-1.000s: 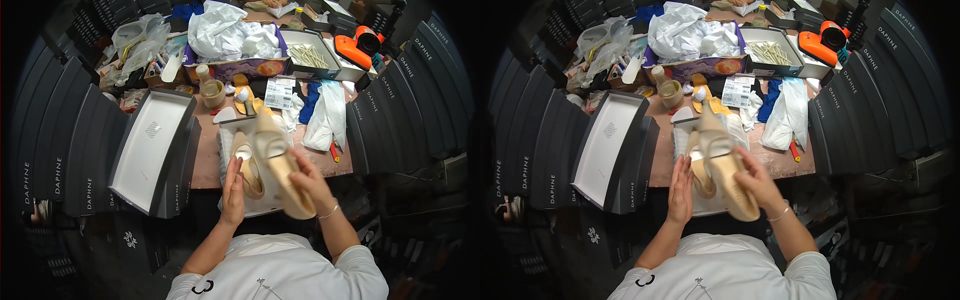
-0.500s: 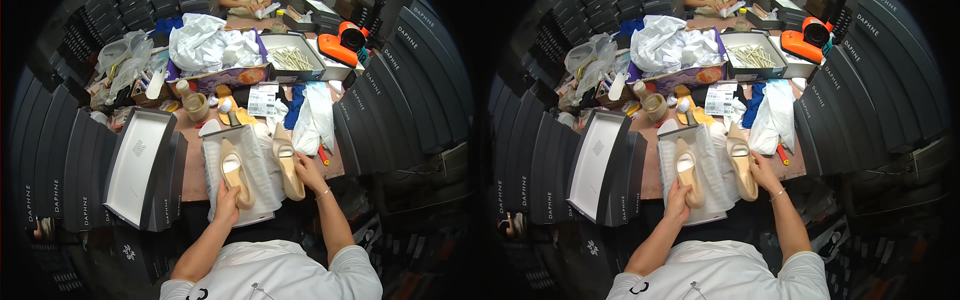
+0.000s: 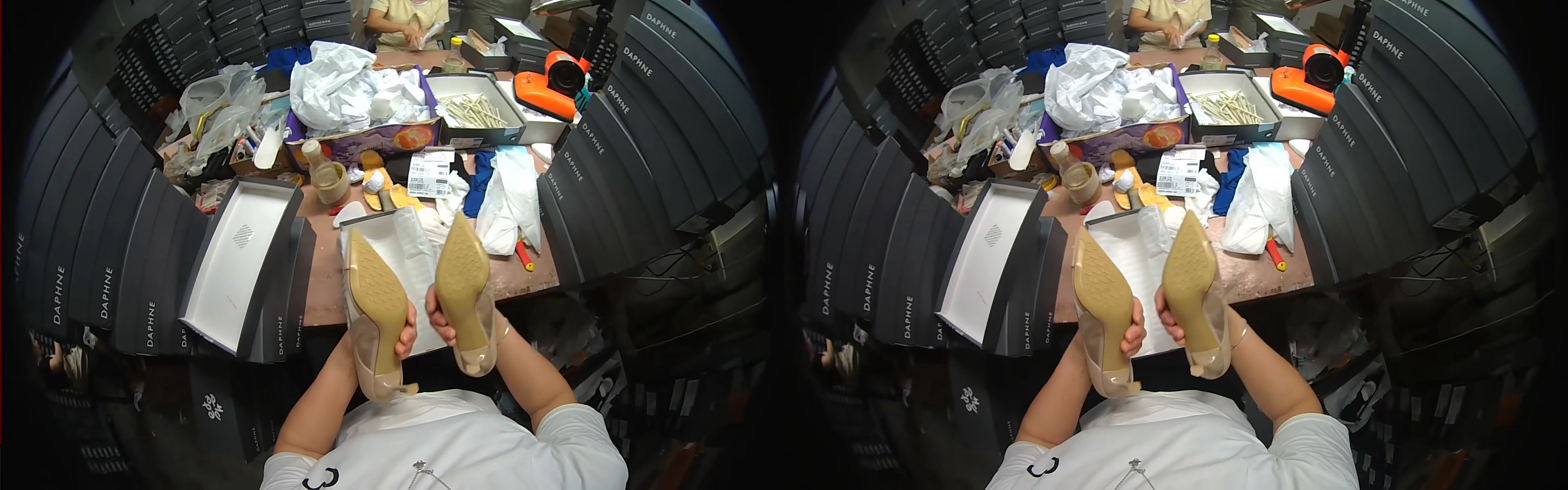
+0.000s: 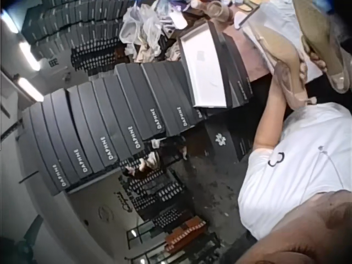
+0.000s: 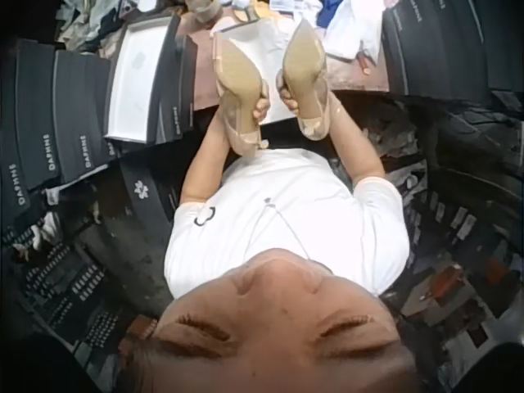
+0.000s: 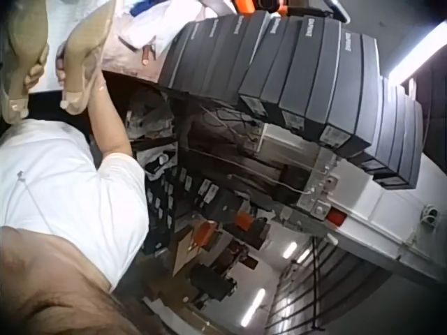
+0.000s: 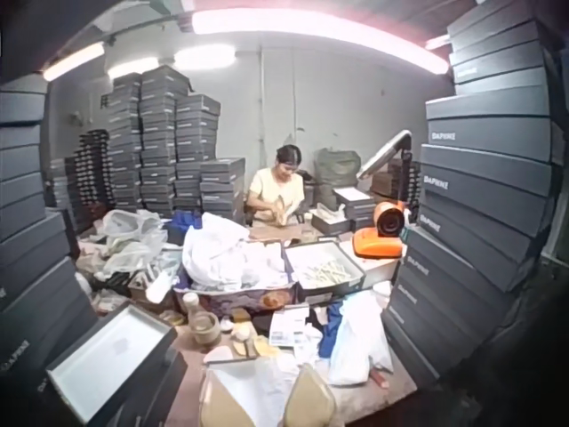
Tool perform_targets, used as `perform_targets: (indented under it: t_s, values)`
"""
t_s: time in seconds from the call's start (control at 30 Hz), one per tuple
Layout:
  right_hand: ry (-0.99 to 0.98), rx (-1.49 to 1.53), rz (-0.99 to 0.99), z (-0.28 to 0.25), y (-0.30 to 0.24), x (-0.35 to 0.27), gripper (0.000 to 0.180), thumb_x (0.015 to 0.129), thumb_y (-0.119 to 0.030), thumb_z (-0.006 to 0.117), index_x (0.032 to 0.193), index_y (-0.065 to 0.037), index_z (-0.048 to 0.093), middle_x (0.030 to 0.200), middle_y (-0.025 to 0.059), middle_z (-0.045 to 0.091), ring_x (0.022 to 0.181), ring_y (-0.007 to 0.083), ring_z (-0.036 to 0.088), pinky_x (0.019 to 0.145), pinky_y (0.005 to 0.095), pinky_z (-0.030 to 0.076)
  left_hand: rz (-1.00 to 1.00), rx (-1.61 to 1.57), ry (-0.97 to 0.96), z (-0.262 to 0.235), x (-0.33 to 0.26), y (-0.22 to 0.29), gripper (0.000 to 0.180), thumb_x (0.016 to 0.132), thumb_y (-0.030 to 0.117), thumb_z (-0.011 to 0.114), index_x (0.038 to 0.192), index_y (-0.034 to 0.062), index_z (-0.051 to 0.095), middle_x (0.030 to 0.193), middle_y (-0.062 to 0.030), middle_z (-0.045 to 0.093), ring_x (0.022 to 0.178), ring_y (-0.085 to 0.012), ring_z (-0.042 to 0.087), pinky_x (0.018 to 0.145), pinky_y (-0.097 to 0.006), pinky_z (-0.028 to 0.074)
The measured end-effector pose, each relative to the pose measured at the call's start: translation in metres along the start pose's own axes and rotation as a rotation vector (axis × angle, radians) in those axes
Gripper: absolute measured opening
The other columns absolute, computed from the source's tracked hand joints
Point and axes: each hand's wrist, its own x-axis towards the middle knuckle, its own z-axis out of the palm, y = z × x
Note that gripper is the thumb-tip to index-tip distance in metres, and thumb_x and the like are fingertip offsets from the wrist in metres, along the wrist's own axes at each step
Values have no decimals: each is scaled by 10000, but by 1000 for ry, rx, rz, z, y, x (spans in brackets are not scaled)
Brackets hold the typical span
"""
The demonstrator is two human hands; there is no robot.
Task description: Inspecting, cleaning, and packing high-heeled shoes into boxes.
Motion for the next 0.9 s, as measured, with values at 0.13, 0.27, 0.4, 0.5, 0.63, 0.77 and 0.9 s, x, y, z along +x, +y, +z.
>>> perform_targets:
  t_s: [0.13,0.27,0.4,0.5,0.63,0.77,0.9]
  values:
    - [-219,-38,19,-5,40,30,540,872,-447,584,931,84,507,710,165,549,533,236,626,435,336,552,-100,-114,-274,13,-10,-9,503,906,419,522,990,-77,536,750,-219,606,627,-268,656,536,-336,523]
    - [-237,9,111,-22,40,49,561,894,-459,564,993,93,549,753,231,584,584,296,640,473,375,562,-46,-150,-199,1,-32,-9,515,923,418,485,984,-91,539,781,-251,597,579,-279,642,468,-348,510]
    - [379,-1011,-27,-14,-3,65,445,889,-317,612,1158,35,571,888,198,648,721,282,654,655,375,535,-72,-138,23,-20,-47,-4,597,913,504,479,1140,-49,468,890,-244,596,645,-296,629,555,-375,504]
    - [602,-1772,-377,-8,-49,65,435,864,-257,643,1169,41,558,972,212,641,815,328,642,746,388,507,20,-115,134,-34,-79,-8,492,950,355,488,1221,-51,428,999,-286,587,732,-339,661,606,-420,532]
    - [1359,-2201,-638,-54,-143,11,810,809,-339,711,1425,-10,299,1396,313,365,1258,444,400,1023,473,369,50,-5,167,-28,-75,-16,600,904,328,583,1333,-26,356,1031,-291,565,763,-335,661,645,-409,567]
    - [1751,-1927,-57,-108,-190,-28,1079,717,-453,765,1491,-66,121,1463,303,244,1320,482,275,1028,647,241,291,99,469,-6,-53,-17,678,901,315,576,1433,24,273,1138,-303,527,872,-357,646,692,-444,569]
    - [1647,-2109,-257,-141,-177,-4,1118,693,-481,768,1497,-63,112,1288,171,461,1312,412,305,1052,683,153,387,-185,603,-9,-45,-20,731,905,507,488,1443,55,285,1214,-257,506,1072,-359,566,851,-514,518]
